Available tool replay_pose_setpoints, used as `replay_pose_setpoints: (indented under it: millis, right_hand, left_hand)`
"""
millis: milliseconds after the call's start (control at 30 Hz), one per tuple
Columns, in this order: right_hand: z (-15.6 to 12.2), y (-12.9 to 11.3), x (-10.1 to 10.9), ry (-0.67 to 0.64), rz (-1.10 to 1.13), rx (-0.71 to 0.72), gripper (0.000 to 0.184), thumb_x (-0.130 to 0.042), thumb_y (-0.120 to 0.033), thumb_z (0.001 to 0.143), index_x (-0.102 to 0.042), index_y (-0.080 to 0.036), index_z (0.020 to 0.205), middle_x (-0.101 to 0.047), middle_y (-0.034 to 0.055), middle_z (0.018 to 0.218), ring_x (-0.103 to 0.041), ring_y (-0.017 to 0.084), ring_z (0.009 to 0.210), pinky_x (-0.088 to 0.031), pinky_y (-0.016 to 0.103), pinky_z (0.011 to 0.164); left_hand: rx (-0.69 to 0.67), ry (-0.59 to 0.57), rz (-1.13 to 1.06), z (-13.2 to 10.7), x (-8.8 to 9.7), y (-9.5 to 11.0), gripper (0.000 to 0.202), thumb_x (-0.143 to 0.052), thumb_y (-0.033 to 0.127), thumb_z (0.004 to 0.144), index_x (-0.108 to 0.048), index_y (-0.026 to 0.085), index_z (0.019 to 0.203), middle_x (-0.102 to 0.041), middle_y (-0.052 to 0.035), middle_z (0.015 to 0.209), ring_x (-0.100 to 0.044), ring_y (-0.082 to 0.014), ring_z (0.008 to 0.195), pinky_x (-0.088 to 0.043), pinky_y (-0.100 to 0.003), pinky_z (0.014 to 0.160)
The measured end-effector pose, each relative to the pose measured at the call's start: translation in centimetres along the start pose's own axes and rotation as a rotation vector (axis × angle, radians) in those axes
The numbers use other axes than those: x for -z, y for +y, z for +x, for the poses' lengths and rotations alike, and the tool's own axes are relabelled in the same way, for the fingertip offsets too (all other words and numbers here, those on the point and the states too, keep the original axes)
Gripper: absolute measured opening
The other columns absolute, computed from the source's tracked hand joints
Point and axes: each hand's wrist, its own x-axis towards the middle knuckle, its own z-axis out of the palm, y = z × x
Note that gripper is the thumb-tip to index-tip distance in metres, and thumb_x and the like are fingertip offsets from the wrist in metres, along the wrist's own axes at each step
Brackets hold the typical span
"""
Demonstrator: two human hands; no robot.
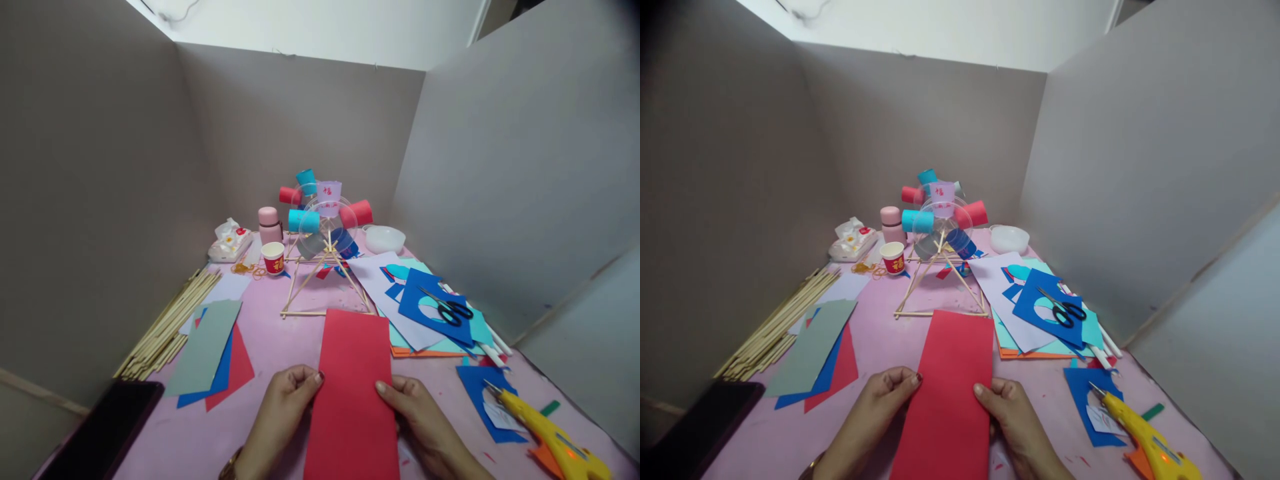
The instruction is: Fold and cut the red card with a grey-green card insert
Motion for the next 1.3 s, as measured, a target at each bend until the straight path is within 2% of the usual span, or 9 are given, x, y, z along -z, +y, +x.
replay_pose_setpoints:
  millis: [233,400,467,600,667,767,967,1300]
  right_hand:
    - [0.3,0.3,0.3,-0.015,-0.009,0.003,0.034,-0.071,-0.044,0.065,-0.064,-0.011,0.061,-0.057,-0.0004,0.045,-0.041,0.005,0.036,-0.024,0.017,0.037]
    - [0.2,0.4,0.4,-0.036,-0.005,0.003,0.031,-0.069,-0.040,0.070,-0.067,-0.010,0.066,-0.060,0.0006,0.047,-0.046,0.006,0.038,-0.027,0.016,0.039]
    - [0.0,0.1,0.2,-0.044,0.010,0.001,0.030,-0.069,-0.039,0.070,-0.069,-0.009,0.070,-0.062,0.0017,0.048,-0.048,0.007,0.039,-0.032,0.017,0.041]
    - [-0.5,-0.7,-0.7,-0.142,0.090,-0.004,0.036,-0.072,-0.038,0.066,-0.070,-0.010,0.089,-0.072,0.0099,0.069,-0.065,0.020,0.060,-0.049,0.032,0.063]
    - [-0.7,-1.0,-1.1,-0.172,0.122,-0.007,0.042,-0.074,-0.038,0.063,-0.069,-0.010,0.093,-0.073,0.0132,0.080,-0.067,0.026,0.072,-0.049,0.039,0.072]
    - [-0.8,-1.1,-1.2,-0.173,0.144,-0.005,0.042,-0.075,-0.035,0.062,-0.070,-0.009,0.093,-0.073,0.0148,0.082,-0.067,0.030,0.078,-0.048,0.043,0.077]
    - [-0.5,-0.7,-0.9,-0.113,0.118,-0.006,0.042,-0.076,-0.035,0.061,-0.070,-0.009,0.093,-0.073,0.0152,0.082,-0.067,0.032,0.081,-0.049,0.045,0.078]
    - [-0.4,-0.5,-0.9,-0.079,0.094,0.002,0.045,-0.077,-0.038,0.058,-0.070,-0.008,0.092,-0.073,0.0154,0.081,-0.068,0.031,0.077,-0.050,0.045,0.076]
  left_hand:
    - [-0.015,-0.002,0.066,-0.1,-0.1,0.0,0.031,-0.060,0.040,0.074,-0.053,0.015,0.058,-0.044,0.0059,0.051,-0.034,-0.0075,0.048,-0.023,-0.021,0.048]
    - [-0.012,0.001,0.083,-0.1,-0.1,0.1,0.032,-0.059,0.043,0.074,-0.051,0.015,0.059,-0.046,0.0050,0.053,-0.035,-0.0084,0.049,-0.024,-0.022,0.048]
    - [-0.010,0.002,0.080,-0.1,-0.1,-0.1,0.033,-0.059,0.044,0.073,-0.051,0.016,0.058,-0.045,0.0054,0.052,-0.035,-0.0082,0.049,-0.023,-0.022,0.048]
    - [0.004,-0.015,0.064,-0.1,-0.4,-0.4,0.035,-0.059,0.047,0.072,-0.051,0.016,0.059,-0.046,0.0053,0.052,-0.036,-0.0082,0.048,-0.024,-0.022,0.049]
    - [0.017,-0.034,0.054,-0.1,-0.6,-0.5,0.036,-0.060,0.050,0.071,-0.051,0.016,0.059,-0.047,0.0048,0.053,-0.037,-0.0085,0.048,-0.026,-0.022,0.049]
    - [0.033,-0.057,0.044,-0.2,-0.9,-0.3,0.040,-0.061,0.053,0.068,-0.052,0.016,0.059,-0.049,0.0040,0.052,-0.039,-0.0087,0.046,-0.028,-0.022,0.049]
    - [0.050,-0.056,0.046,-0.2,-0.9,-0.1,0.041,-0.064,0.054,0.064,-0.055,0.015,0.057,-0.050,0.0041,0.048,-0.040,-0.0086,0.044,-0.029,-0.021,0.048]
    - [0.010,-0.029,0.165,0.3,-0.2,-0.5,0.032,-0.069,0.043,0.063,-0.062,0.012,0.062,-0.055,0.0020,0.054,-0.045,-0.0107,0.051,-0.030,-0.022,0.051]
